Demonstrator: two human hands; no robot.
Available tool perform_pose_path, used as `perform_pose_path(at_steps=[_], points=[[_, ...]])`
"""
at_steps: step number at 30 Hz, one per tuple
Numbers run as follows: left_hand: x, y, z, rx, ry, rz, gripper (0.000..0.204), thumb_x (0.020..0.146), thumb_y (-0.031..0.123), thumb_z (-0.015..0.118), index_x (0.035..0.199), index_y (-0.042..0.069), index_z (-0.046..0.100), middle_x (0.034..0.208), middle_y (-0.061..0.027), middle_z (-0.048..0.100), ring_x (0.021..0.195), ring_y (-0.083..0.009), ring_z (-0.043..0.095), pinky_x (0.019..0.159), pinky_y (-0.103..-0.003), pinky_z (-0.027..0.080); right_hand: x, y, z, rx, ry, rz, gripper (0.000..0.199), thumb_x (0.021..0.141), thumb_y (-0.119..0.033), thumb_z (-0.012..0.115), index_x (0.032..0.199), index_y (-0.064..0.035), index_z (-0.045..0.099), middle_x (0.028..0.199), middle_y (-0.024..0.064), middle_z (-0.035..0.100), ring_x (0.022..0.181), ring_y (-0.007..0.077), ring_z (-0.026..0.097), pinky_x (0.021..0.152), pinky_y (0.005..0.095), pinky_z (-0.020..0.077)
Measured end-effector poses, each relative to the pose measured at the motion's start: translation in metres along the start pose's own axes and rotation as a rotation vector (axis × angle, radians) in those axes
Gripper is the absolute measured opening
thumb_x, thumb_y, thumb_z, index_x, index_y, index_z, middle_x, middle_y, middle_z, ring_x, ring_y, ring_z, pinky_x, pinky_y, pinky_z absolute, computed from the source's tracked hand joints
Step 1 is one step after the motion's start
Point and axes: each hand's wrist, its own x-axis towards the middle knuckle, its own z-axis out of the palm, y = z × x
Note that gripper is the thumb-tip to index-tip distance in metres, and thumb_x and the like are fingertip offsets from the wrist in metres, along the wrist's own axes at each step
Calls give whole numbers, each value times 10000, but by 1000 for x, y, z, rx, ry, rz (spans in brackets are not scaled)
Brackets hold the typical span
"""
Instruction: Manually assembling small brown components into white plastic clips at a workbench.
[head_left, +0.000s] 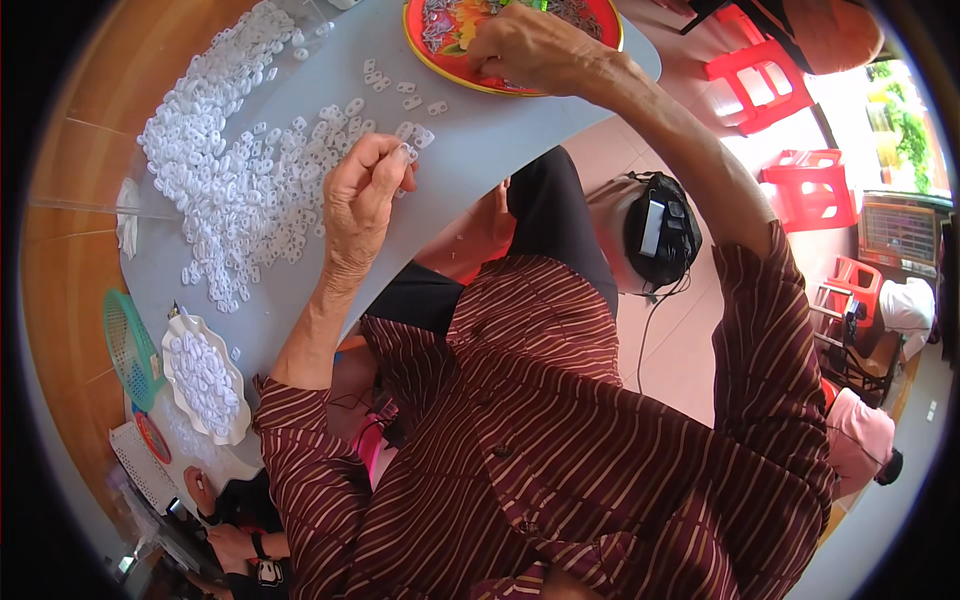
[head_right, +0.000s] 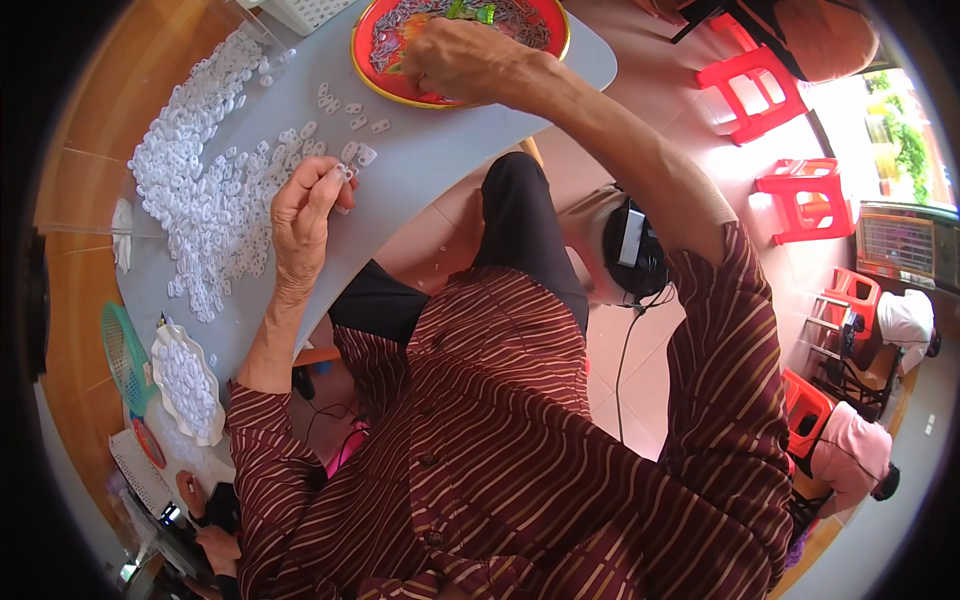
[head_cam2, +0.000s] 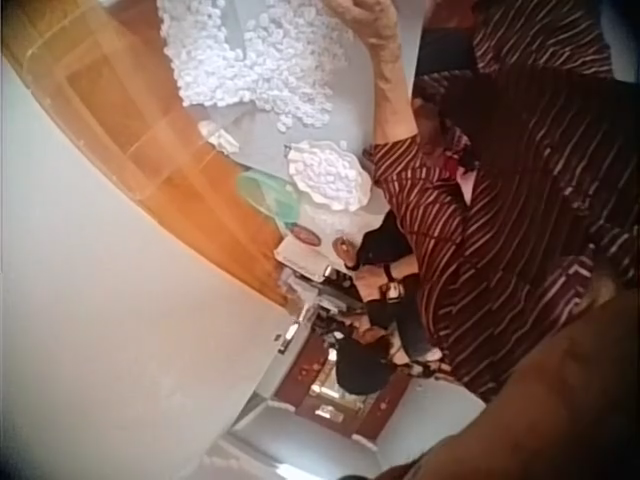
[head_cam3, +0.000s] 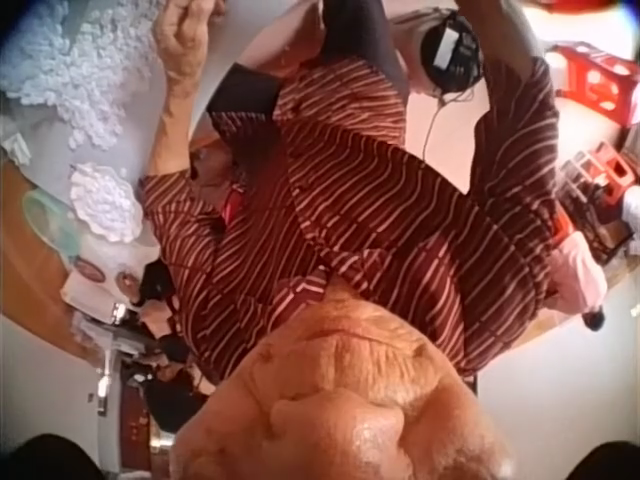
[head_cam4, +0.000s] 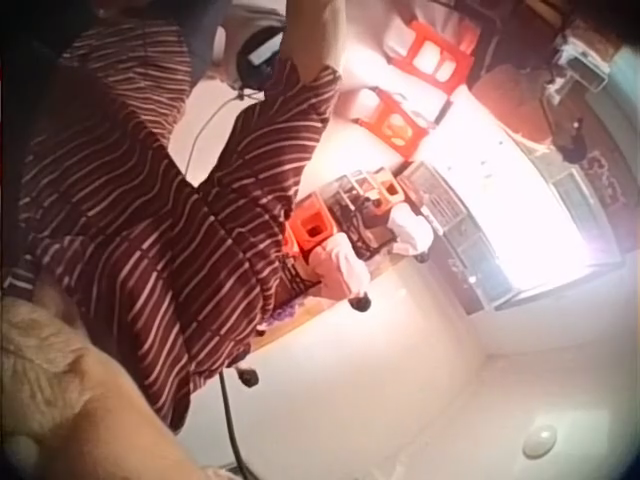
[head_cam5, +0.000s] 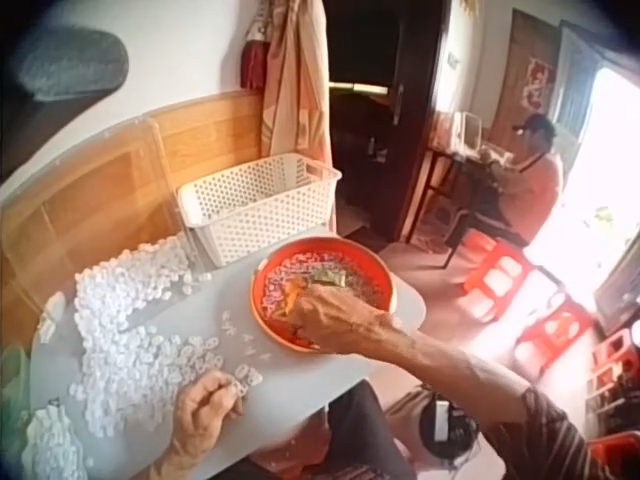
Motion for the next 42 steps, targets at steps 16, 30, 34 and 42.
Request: perform_pose_path(at_steps=[16, 30, 34, 42], points=[[3, -11, -6, -269, 29, -20, 171, 904, 146, 511, 883, -4, 592, 729, -42, 564, 704, -98, 517, 682, -235, 415, 5, -54, 7, 575, 333, 182, 100, 774, -68, 626, 817, 22, 623, 683, 85, 605, 611, 130, 572, 573, 271, 466], [4, -13, -7, -224, 77, -11, 145, 898, 151, 540, 894, 28, 615, 684, 15, 563, 647, -42, 481, 593, -183, 384, -10, -90, 64, 1536, 371, 338, 164, 849, -64, 637, 995, 5, 609, 804, 19, 626, 724, 71, 577, 685, 211, 493], [3, -13, -6, -203, 88, 7, 155, 904, 162, 544, 914, 26, 618, 683, 18, 563, 645, -38, 474, 591, -182, 380, -10, -90, 67, 1501, 382, 310, 227, 847, -47, 634, 1063, -4, 578, 834, 25, 632, 749, 75, 587, 711, 214, 504], [3, -13, -8, -208, 74, -15, 161, 909, 174, 542, 909, 30, 614, 687, 20, 561, 650, -37, 472, 589, -183, 381, -13, -89, 67, 1454, 365, 268, 224, 863, -42, 610, 1079, -6, 562, 861, 21, 612, 789, 80, 588, 738, 224, 504]])
